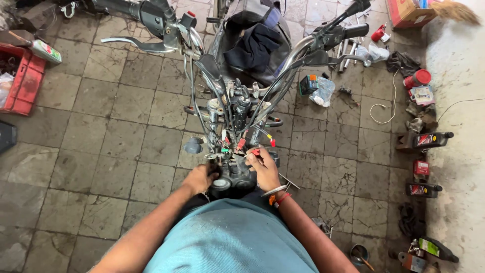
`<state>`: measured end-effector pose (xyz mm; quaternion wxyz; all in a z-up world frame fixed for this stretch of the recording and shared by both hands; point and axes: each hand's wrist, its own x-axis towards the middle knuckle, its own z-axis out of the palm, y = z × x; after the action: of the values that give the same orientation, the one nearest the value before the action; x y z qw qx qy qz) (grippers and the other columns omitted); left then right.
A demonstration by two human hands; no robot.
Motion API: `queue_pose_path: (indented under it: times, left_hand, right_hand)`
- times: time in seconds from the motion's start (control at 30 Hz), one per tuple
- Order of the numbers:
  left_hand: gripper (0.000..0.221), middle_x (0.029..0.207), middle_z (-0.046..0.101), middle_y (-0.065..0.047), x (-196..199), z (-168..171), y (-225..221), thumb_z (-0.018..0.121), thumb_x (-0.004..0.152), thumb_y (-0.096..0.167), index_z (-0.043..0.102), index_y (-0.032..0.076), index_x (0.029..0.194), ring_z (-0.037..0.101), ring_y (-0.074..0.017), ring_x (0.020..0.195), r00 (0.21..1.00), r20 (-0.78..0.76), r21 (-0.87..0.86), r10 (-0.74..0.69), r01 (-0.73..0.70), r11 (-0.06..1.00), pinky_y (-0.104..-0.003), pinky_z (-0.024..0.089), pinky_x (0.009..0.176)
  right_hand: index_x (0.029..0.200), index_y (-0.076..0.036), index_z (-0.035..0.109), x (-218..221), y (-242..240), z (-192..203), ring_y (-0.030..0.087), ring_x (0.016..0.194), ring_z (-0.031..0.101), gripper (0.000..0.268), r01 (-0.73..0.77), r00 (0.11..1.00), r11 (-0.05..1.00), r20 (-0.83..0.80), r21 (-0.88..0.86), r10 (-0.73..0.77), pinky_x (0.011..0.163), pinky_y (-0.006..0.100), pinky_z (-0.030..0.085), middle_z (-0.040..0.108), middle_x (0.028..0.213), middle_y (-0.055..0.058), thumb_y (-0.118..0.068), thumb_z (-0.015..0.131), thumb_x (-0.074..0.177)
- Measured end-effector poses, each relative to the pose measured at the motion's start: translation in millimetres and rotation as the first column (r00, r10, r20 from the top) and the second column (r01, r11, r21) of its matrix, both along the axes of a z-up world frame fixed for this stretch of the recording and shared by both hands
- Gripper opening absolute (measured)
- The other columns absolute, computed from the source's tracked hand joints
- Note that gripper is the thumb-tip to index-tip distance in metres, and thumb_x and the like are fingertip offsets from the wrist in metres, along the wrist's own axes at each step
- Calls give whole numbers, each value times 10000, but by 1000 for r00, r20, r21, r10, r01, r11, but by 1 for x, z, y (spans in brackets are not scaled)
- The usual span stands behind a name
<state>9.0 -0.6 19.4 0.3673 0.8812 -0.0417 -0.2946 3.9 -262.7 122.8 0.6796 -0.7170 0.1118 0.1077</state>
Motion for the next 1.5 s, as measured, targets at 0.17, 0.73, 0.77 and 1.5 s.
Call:
queue_pose_path:
  times: [0.17, 0.73, 0.77, 1.5]
  left_hand:
    - [234, 1111, 735, -170, 11, 151, -43, 689, 944, 263, 688, 85, 1096, 691, -364, 1070, 971, 238, 90, -2, -20, 996, -443, 551, 927]
    - [189, 940, 778, -189, 47, 151, -94, 768, 854, 117, 794, 58, 1032, 710, -355, 868, 895, 424, -355, 138, 24, 935, -420, 538, 843]
    - [199, 967, 766, -192, 47, 147, -96, 753, 876, 126, 778, 51, 1058, 719, -348, 879, 918, 372, -407, 138, 28, 913, -409, 550, 834]
    - [279, 1029, 746, -200, 28, 176, -59, 707, 924, 243, 759, 10, 1068, 708, -386, 939, 840, 541, -295, 48, 136, 946, -427, 567, 845]
  right_hand:
    - [1136, -74, 682, 6, -5, -14, 138, 924, 699, 256, 29, 999, 994, -47, 107, -24, 771, 299, 549, 719, 1057, 12, -285, 629, 1000]
    - [992, 49, 740, 24, -52, 33, 141, 704, 553, 276, 447, 891, 785, 287, -429, -351, 650, 284, 470, 668, 761, 137, -226, 754, 999]
    - [1076, 30, 710, 33, -58, 33, 99, 807, 628, 276, 334, 925, 884, 295, -328, -240, 720, 247, 507, 699, 895, 85, -228, 736, 980]
    - [1046, 19, 698, 45, -24, 48, 160, 901, 650, 146, -7, 981, 806, -152, 592, 120, 847, 319, 513, 697, 972, 64, -113, 688, 983]
